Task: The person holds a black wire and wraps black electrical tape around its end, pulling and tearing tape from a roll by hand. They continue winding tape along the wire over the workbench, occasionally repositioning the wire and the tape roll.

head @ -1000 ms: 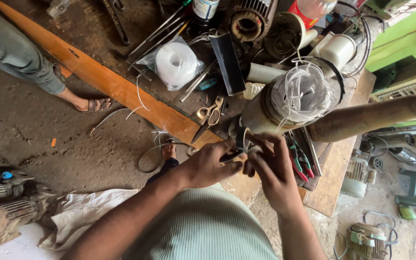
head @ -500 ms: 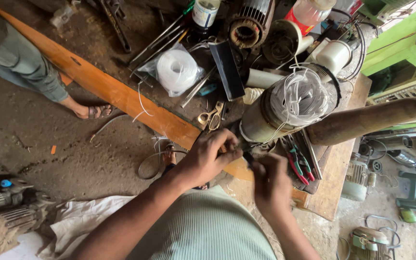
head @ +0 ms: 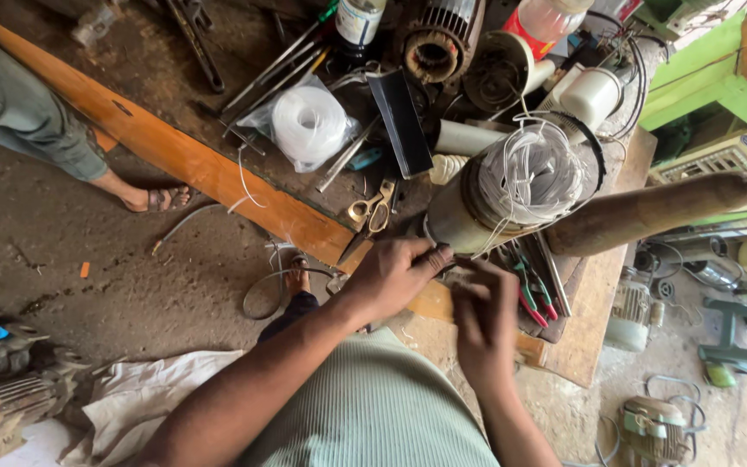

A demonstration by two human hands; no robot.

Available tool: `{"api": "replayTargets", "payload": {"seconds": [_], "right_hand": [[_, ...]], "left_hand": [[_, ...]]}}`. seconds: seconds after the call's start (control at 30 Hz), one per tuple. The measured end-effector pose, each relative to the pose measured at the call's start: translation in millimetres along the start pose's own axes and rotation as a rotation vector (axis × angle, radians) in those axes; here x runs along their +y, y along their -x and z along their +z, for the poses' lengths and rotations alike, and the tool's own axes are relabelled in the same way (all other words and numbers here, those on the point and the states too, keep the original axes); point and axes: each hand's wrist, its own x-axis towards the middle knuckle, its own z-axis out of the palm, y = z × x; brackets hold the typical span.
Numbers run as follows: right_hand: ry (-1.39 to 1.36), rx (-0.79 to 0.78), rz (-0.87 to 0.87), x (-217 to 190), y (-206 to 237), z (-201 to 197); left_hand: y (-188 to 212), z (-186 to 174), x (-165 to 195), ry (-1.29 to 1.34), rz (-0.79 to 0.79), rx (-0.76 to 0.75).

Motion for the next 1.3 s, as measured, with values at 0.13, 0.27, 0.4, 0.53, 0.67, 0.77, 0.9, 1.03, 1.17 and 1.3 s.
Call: {"api": "replayTargets", "payload": {"seconds": [0.13,0.27,0.4,0.53,0.67,0.77,0.9,1.03,1.17,1.3], "right_hand": [[0.523,-0.030,-0.181,9.6,-4.2,-0.2],[-0.289,-0.037,0.271,-21.0,-17.0,-31.7],[-0.592,-0.095,0.351,-40.2,-37.5,-34.8],[-0.492,0.022,0.219,-27.7,-27.1,-18.6],[-0.316,0.192,0.058,5.4,3.3,-9.4],[-0.334,0.038,0.030,31.6,3.9,-1.4],[0.281,-0.023,-0.234,39.6,-9.8,7.6],[0.215,-0.091,-0.126,2.3,-14.7,-18.4],[-0.559,-0.033,0.200,-33.5,-30.8,-34.5],[-0.540,-0.060,0.263,-33.4,-41.3,-26.3]], "left_hand": [[8.1,-11.3,-0.2,-0.027,0.230,0.108],[23.7,-23.3,-2.4,0.066,0.604,0.131],[25.7,-21.6,-0.5,-0.052,0.455,0.169],[20.3,-13.3,0.1,-0.082,0.437,0.181],[19.3,0.1,-1.1,-0.075,0.300,0.213],[15.6,6.6,-0.1,-0.108,0.326,0.273],[13.5,-3.9,2.7,-0.098,0.310,0.218],[18.3,-22.2,7.7,-0.058,0.501,0.203],[23.8,-22.9,12.6,-0.068,0.630,0.156],[11.1,-12.1,12.4,-0.066,0.285,0.112]]}}
